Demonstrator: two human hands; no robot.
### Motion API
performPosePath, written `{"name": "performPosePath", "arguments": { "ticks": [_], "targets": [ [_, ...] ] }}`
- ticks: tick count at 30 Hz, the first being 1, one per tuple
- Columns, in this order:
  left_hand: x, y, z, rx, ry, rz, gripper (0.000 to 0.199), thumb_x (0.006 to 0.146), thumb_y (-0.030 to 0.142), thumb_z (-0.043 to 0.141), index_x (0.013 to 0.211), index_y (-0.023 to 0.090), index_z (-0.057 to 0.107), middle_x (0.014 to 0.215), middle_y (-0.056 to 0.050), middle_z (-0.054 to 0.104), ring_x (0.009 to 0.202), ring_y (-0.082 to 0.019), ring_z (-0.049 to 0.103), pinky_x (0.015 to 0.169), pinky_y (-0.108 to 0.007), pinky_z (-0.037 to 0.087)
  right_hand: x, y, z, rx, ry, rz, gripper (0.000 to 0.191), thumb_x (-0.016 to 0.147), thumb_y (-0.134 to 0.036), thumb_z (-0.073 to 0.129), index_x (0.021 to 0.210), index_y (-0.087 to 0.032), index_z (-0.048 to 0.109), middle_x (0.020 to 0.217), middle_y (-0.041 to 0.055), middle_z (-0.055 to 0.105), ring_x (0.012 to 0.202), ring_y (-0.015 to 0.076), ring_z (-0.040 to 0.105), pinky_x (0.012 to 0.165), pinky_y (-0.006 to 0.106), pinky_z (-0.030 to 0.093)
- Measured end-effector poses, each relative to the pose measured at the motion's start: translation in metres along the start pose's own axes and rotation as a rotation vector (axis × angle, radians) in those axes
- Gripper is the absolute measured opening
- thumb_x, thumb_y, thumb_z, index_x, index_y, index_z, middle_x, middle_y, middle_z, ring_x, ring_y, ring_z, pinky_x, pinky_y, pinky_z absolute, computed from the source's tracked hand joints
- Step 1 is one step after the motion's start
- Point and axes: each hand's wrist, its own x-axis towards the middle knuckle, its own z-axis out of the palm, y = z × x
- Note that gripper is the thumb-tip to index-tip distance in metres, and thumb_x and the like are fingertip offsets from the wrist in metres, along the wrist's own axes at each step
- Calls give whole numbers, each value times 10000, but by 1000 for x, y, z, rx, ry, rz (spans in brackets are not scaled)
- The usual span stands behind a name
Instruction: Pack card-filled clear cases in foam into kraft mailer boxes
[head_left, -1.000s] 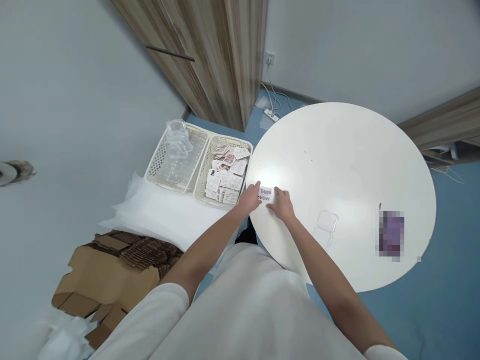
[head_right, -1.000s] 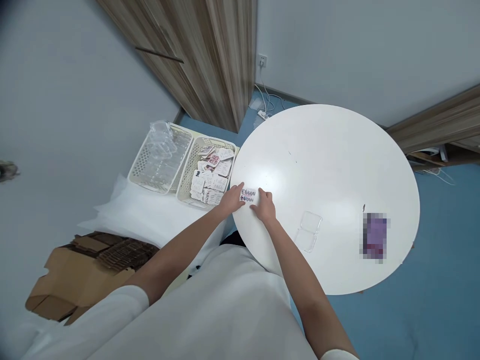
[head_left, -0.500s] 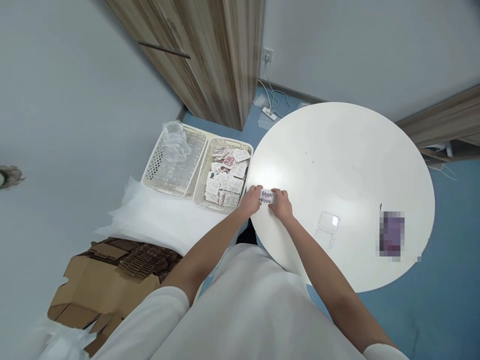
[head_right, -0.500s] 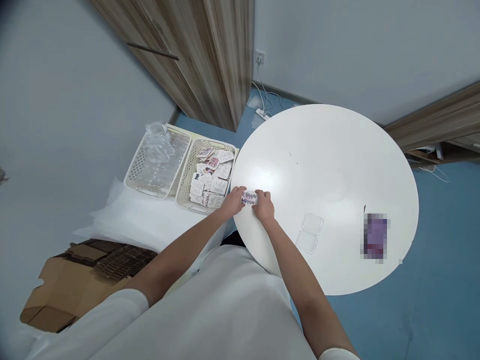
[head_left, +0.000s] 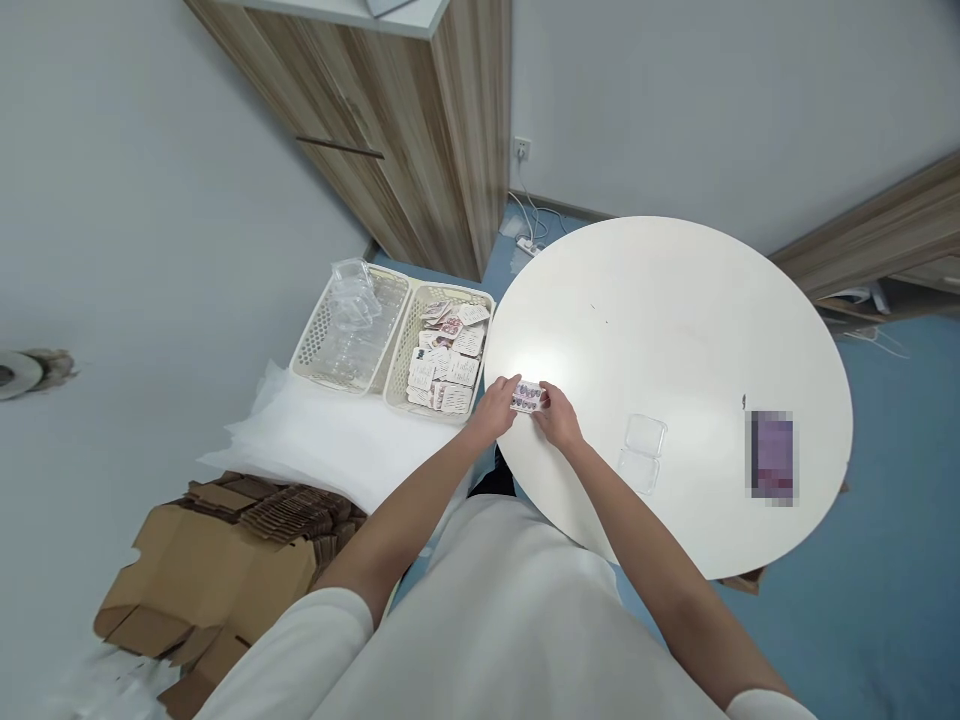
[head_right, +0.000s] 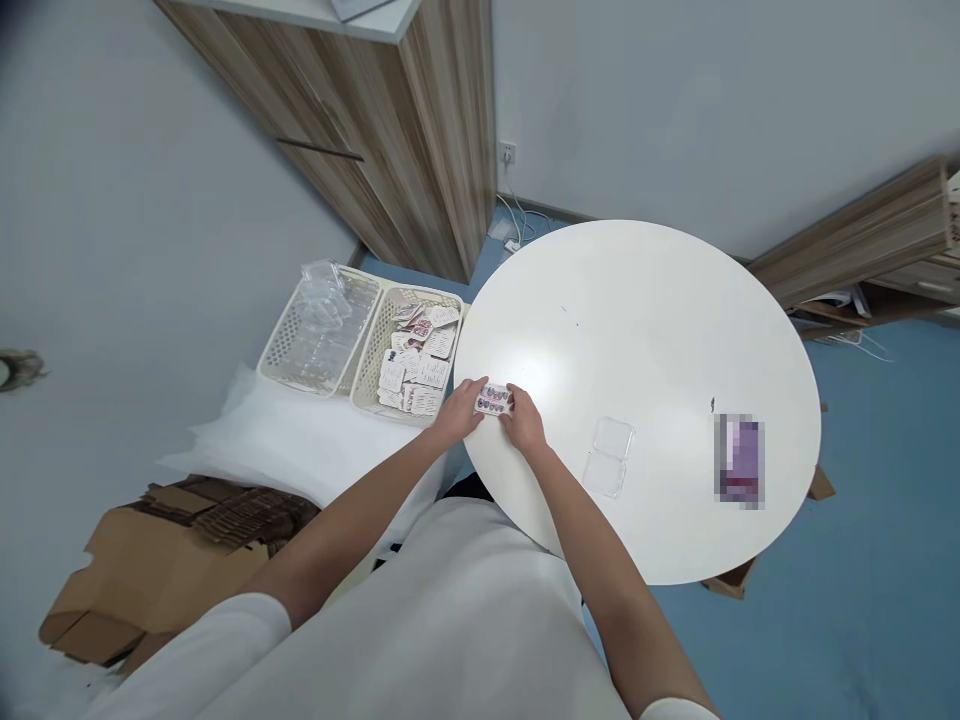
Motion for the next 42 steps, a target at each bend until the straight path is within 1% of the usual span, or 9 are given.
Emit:
{"name": "performPosePath", "arguments": {
  "ticks": [3,7,17,21,24,27,31,34,42],
  "targets": [
    [-6,15,5,-27,20,25,680,696,106,557,1292,216,250,1062,-71,448,967,-213,483,769,-312,424,-15,8,-12,20,-5,-60,617,689,-180,540,1257,-215,302,1035,58,490,857,172,498,756,337,444],
    [-14,40,20,-79,24,75,705,705,136,564,1310,209,209,1081,-82,452,993,-223,473,799,-341,420,-42,25,-32,36,26,-52,624,696,-202,546,1268,-225,295,1040,61,484,872,180,493,749,344,449],
    [-33,117,82,-88,-95,229,646,683,152,587,1256,208,293,1071,-71,467,945,-207,501,796,-344,436,-124,95,-91,4,59,-8,601,704,-257,545,1258,-237,311,1015,49,498,892,191,500,801,371,430],
    [-30,143,106,-34,-169,234,652,651,166,620,1232,207,328,1064,-61,463,944,-200,499,795,-314,432,-145,124,-104,-74,81,37,602,670,-265,571,1228,-224,349,1051,65,478,977,221,467,849,387,401],
    [-28,158,119,14,-211,188,660,636,174,631,1226,218,338,1055,-56,456,947,-202,502,777,-298,433,-153,139,-107,-116,110,89,605,641,-256,587,1205,-223,373,1109,78,430,1060,242,418,877,385,384],
    [-26,166,128,45,-247,130,643,628,182,635,1210,208,362,1048,-63,444,930,-209,515,742,-291,439,-154,147,-108,-85,103,112,615,627,-243,590,1202,-215,371,1135,82,396,1049,226,429,878,357,391],
    [-27,168,132,35,-256,96,598,626,176,627,1176,223,396,1041,-50,432,932,-196,517,743,-274,434,-153,152,-111,-28,44,119,620,628,-227,586,1205,-205,361,1077,70,436,892,179,500,810,326,430],
    [-29,167,132,5,-233,104,634,623,182,627,1202,227,371,1059,-53,429,923,-193,517,749,-278,432,-152,151,-113,-9,18,116,614,634,-217,581,1206,-200,358,1027,61,469,800,157,510,753,315,445],
    [-26,164,130,-23,-224,100,687,619,174,636,1240,229,347,1057,-62,466,916,-204,522,752,-286,418,-150,147,-113,-27,43,120,612,627,-193,589,1196,-214,364,1052,61,463,809,158,513,730,306,443]
  ]
}}
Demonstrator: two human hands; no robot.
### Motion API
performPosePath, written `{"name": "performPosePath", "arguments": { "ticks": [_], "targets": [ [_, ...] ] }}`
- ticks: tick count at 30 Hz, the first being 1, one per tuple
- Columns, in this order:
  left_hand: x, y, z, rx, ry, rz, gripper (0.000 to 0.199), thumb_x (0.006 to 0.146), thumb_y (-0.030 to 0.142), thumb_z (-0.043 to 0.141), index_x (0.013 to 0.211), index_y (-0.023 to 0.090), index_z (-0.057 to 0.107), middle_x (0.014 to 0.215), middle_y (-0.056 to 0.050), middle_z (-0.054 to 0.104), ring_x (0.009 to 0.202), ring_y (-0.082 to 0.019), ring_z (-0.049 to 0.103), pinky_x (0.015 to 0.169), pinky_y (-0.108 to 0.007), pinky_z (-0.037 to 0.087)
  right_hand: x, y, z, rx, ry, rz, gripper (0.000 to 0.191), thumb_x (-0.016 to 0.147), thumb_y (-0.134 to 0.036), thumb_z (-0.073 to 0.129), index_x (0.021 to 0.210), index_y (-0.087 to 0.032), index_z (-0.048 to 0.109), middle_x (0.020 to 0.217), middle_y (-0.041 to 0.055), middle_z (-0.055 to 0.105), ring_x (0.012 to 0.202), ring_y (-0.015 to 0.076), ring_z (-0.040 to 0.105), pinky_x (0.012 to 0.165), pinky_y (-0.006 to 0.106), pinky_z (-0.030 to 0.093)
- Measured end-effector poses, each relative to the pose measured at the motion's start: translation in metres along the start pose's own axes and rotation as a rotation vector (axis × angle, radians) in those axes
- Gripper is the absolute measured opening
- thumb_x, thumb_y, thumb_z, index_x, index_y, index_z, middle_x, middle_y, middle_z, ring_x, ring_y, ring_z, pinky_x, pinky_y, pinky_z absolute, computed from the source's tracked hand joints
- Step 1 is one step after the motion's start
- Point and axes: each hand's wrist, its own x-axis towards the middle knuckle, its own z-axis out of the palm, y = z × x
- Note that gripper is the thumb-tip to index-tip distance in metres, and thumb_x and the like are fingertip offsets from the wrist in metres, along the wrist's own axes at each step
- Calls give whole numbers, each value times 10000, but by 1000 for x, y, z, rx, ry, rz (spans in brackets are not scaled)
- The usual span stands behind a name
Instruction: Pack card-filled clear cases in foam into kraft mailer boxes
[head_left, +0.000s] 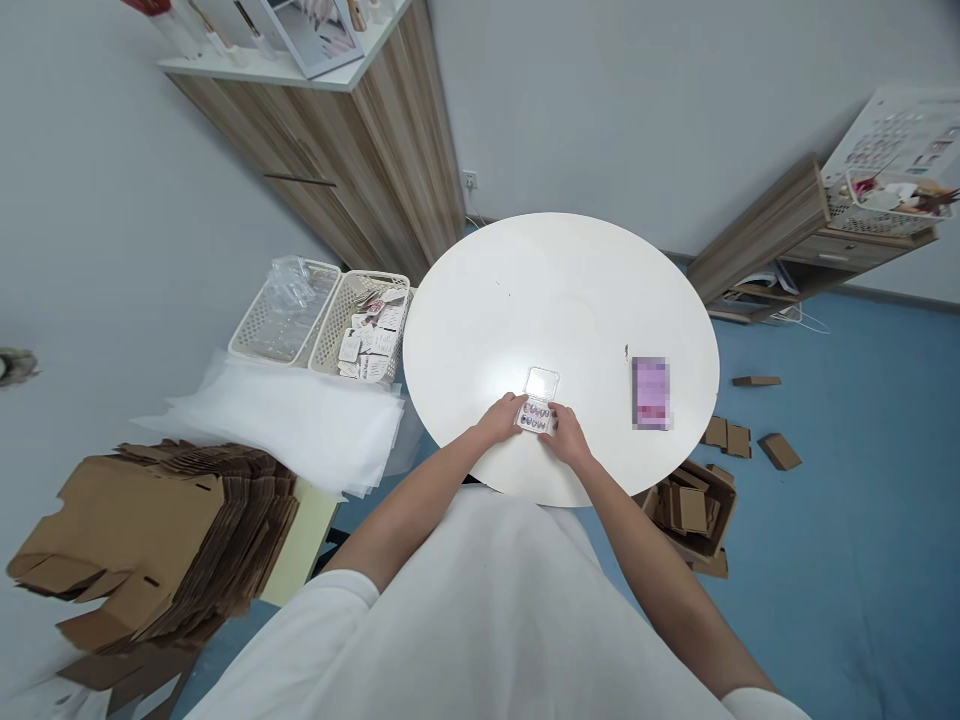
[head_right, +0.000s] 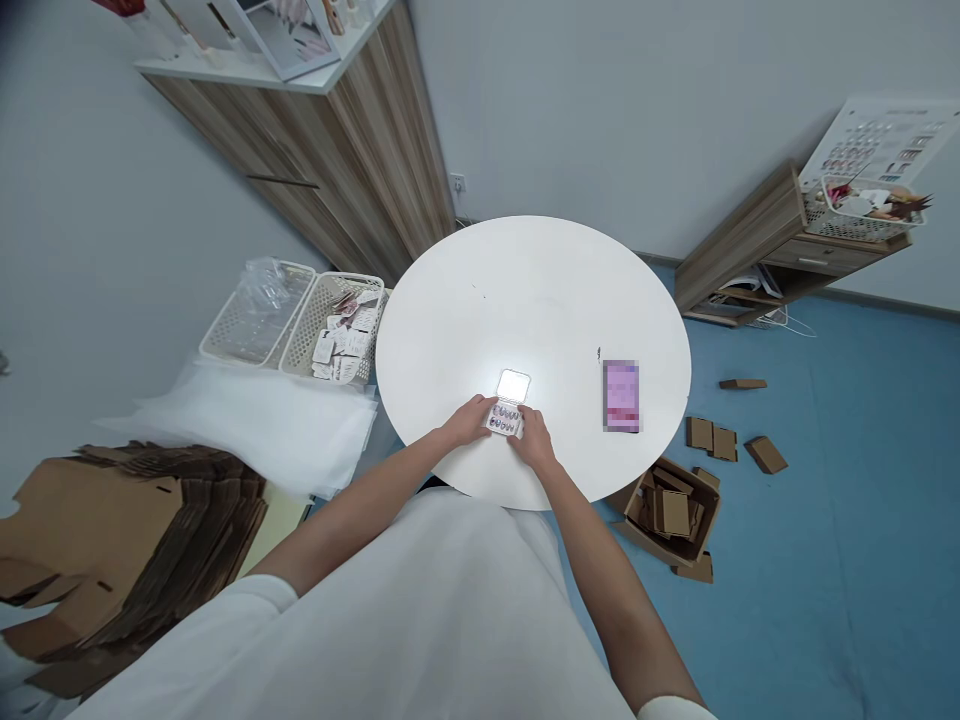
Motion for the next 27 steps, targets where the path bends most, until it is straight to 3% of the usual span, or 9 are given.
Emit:
{"name": "performPosePath", "arguments": {
  "ticks": [11,20,27],
  "targets": [
    [5,-2,8,80,-58,-29,689,678,150,565,1286,238,253,1081,-62,451,896,-181,527,710,-247,402,6,0,9,-79,17,76,606,630,-163,563,1202,-227,372,1050,65,462,840,180,527,683,284,433],
    [2,-2,13,29,-29,-27,718,698,219,557,1311,160,187,1121,-121,410,977,-225,491,755,-296,406,3,-2,12,-88,49,82,637,618,-145,562,1217,-222,360,1062,81,463,849,191,535,681,288,432],
    [-1,0,15,-187,47,-92,331,727,184,507,1054,187,456,999,-65,473,847,-178,513,742,-300,438,1,0,16,116,87,138,620,637,-164,545,1223,-203,345,1054,81,492,675,138,547,700,309,460]
  ]
}}
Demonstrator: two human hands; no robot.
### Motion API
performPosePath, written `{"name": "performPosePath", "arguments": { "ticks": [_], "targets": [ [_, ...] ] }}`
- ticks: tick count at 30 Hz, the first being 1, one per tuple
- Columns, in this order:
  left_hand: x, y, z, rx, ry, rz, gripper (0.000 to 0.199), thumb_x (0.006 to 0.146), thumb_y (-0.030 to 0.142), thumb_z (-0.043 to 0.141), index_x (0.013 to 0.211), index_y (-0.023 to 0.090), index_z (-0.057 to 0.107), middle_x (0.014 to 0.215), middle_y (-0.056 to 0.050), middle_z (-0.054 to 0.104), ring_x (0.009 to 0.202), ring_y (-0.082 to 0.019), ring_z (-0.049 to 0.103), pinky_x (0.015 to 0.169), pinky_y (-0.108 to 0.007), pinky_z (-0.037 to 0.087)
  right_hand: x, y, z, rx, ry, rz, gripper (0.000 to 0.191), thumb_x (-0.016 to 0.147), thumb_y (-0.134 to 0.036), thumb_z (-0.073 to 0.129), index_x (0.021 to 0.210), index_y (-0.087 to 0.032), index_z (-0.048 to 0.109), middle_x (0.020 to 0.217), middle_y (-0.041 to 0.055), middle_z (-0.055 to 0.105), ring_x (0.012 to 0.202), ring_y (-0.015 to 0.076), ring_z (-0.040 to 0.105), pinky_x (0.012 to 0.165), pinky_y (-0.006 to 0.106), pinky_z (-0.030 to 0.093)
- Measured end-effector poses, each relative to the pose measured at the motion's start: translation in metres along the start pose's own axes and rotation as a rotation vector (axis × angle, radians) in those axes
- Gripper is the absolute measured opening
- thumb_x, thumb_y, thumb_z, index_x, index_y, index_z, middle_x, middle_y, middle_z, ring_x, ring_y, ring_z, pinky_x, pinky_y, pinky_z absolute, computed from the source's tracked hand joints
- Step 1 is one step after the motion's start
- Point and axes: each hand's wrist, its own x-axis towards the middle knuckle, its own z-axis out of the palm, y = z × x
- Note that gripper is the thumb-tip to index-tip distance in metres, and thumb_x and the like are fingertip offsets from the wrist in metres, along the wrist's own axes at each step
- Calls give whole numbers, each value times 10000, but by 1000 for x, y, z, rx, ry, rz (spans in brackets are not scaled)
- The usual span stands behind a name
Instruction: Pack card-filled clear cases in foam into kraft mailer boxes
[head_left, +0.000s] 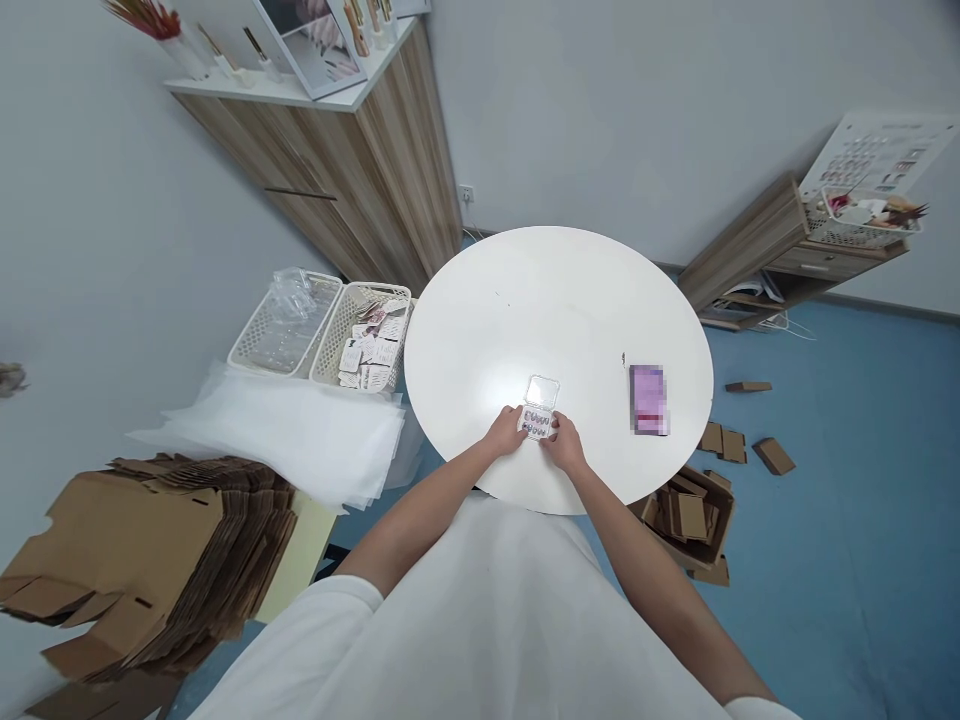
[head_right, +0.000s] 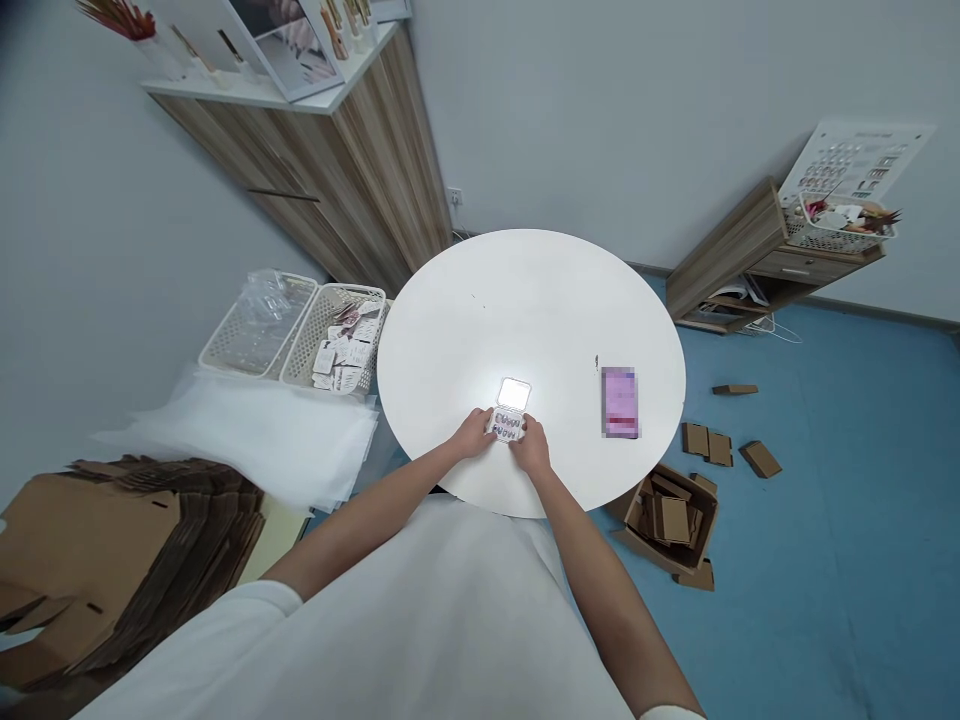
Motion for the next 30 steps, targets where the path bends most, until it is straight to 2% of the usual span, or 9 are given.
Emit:
{"name": "performPosePath", "arguments": {
  "ticks": [4,8,10,15,21,26,30],
  "targets": [
    [2,-2,3,-50,37,-32,306,721,146,502,1026,184,500,959,-56,500,798,-163,525,726,-292,444,4,2,0,91,2,60,574,617,-156,545,1173,-197,408,1012,61,516,631,122,553,691,303,469],
    [1,-5,4,-122,78,-99,403,728,144,515,1126,183,467,936,-42,540,758,-138,538,733,-285,449,3,3,-3,221,0,100,526,596,-163,566,1109,-206,461,948,32,547,628,122,565,660,298,479],
    [-2,-5,5,-196,88,-122,416,741,152,517,1150,192,453,894,-24,562,745,-123,546,740,-275,453,1,4,-7,262,4,105,508,595,-181,575,1092,-207,471,930,23,559,639,123,570,661,297,481],
    [-11,-1,3,-471,88,-132,303,770,153,502,1072,172,500,766,-8,584,711,-107,563,698,-260,471,-7,2,-16,313,9,89,401,667,-291,546,1052,-197,487,925,41,580,682,132,585,652,291,486],
    [-20,3,-2,-817,19,-171,286,766,182,557,1044,170,491,826,-32,592,711,-106,591,665,-272,494,-3,-6,-26,485,-21,113,338,721,-428,481,942,-180,542,897,63,617,711,141,593,617,272,483],
    [-23,5,-5,-926,-16,-172,316,735,219,612,1028,179,503,849,-35,592,733,-114,598,683,-293,498,7,-10,-35,582,-77,176,396,745,-481,436,985,-188,551,930,59,625,707,134,603,617,267,487],
    [-24,8,-7,-972,-45,-174,333,704,208,647,1008,179,514,834,-26,591,724,-113,600,696,-310,497,13,-12,-40,626,-131,183,380,739,-446,469,984,-171,561,925,65,628,741,140,603,650,273,492]
  ]
}}
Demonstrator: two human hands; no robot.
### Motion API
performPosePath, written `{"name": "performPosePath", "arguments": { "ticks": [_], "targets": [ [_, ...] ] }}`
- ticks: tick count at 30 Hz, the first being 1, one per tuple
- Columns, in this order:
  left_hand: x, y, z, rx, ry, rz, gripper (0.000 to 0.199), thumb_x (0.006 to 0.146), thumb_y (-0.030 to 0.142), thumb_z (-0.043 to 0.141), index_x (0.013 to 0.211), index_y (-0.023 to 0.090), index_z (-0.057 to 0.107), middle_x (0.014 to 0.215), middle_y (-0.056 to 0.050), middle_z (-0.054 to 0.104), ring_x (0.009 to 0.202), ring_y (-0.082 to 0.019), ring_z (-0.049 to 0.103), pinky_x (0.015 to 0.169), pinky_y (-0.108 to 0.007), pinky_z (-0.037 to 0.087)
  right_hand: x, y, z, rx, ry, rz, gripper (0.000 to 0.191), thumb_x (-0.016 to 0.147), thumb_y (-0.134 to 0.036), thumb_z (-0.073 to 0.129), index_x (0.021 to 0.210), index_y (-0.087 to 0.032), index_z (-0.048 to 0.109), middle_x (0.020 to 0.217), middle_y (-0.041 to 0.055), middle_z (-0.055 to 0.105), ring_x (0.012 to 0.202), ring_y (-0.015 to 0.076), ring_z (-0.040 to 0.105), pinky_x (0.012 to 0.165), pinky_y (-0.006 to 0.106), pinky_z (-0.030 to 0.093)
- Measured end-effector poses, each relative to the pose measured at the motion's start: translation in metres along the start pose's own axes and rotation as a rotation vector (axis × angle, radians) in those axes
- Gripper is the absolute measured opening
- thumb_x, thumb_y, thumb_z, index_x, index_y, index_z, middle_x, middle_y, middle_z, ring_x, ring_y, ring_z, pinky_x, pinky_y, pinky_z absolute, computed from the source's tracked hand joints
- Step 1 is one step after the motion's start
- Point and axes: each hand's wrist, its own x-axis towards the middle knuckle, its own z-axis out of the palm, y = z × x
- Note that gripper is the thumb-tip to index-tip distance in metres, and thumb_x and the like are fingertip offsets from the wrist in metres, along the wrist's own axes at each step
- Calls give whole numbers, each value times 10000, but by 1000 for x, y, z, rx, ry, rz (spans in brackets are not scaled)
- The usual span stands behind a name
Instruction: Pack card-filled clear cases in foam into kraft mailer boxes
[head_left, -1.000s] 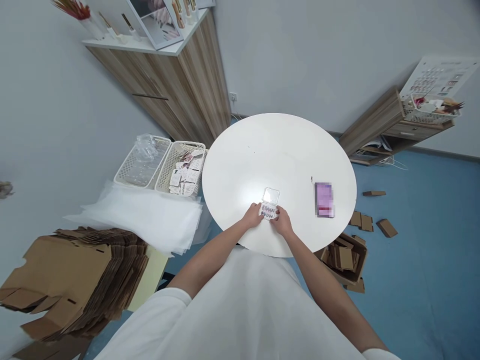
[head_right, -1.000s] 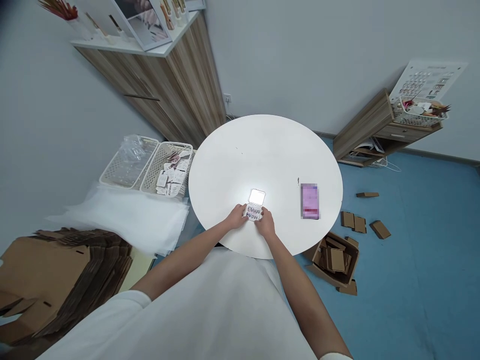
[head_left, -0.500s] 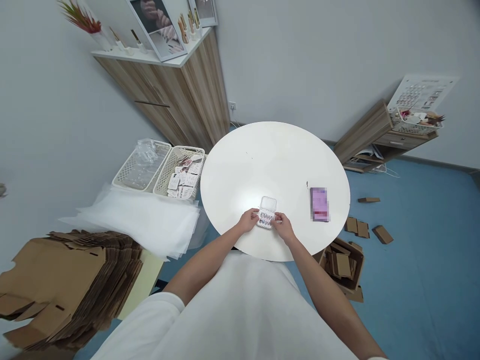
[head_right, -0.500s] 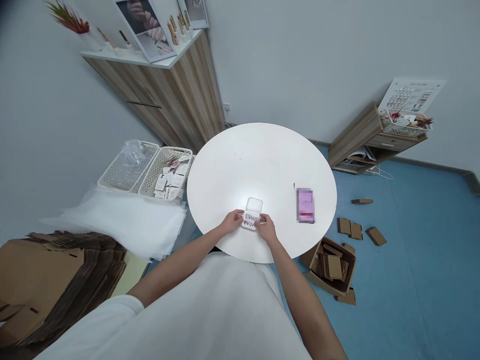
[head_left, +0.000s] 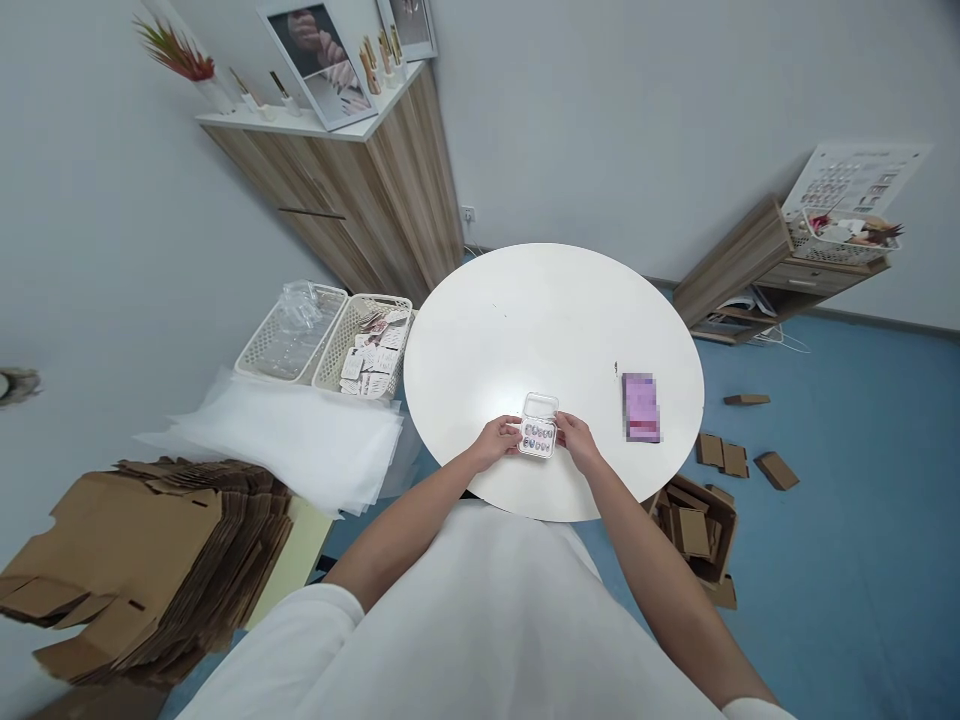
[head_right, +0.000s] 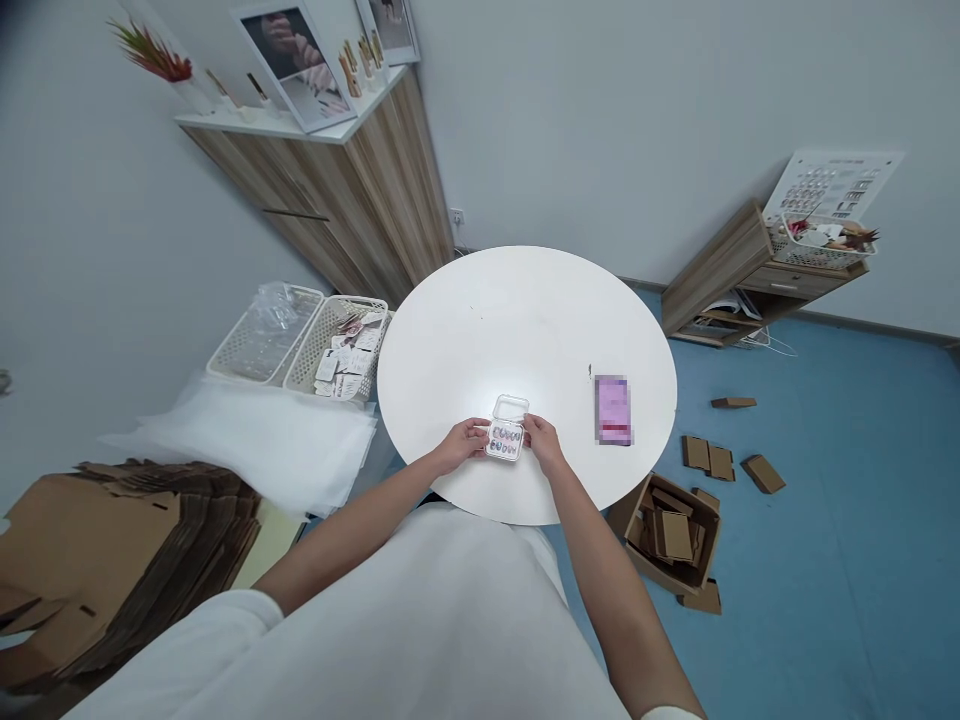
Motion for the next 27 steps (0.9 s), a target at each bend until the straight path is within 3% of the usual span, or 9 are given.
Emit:
{"name": "performPosePath", "arguments": {
  "ticks": [8,17,22,27],
  "targets": [
    [1,2,1,-79,-11,-60,424,638,207,709,1022,164,535,797,-31,598,733,-129,599,725,-324,483,0,-8,-3,177,9,-8,352,652,-312,608,985,-215,543,951,43,639,750,137,602,652,267,489],
    [4,-5,-1,-178,51,-94,426,634,218,716,1022,153,554,790,-43,616,745,-137,603,738,-312,482,-10,-9,-4,281,-158,33,227,725,-423,535,886,-266,566,1074,23,571,832,160,589,643,302,504],
    [7,-5,0,-173,89,-86,418,648,236,704,1028,153,550,820,-52,627,751,-137,603,738,-307,487,-16,-1,3,290,-195,58,253,744,-426,516,920,-254,571,996,43,601,820,172,604,653,320,517],
    [7,-3,2,-180,89,-78,400,665,232,689,1033,161,549,830,-47,627,757,-133,603,753,-314,480,-24,4,6,298,-151,1,442,689,-326,617,1105,-303,472,1149,31,531,914,175,587,714,321,524]
  ]
}}
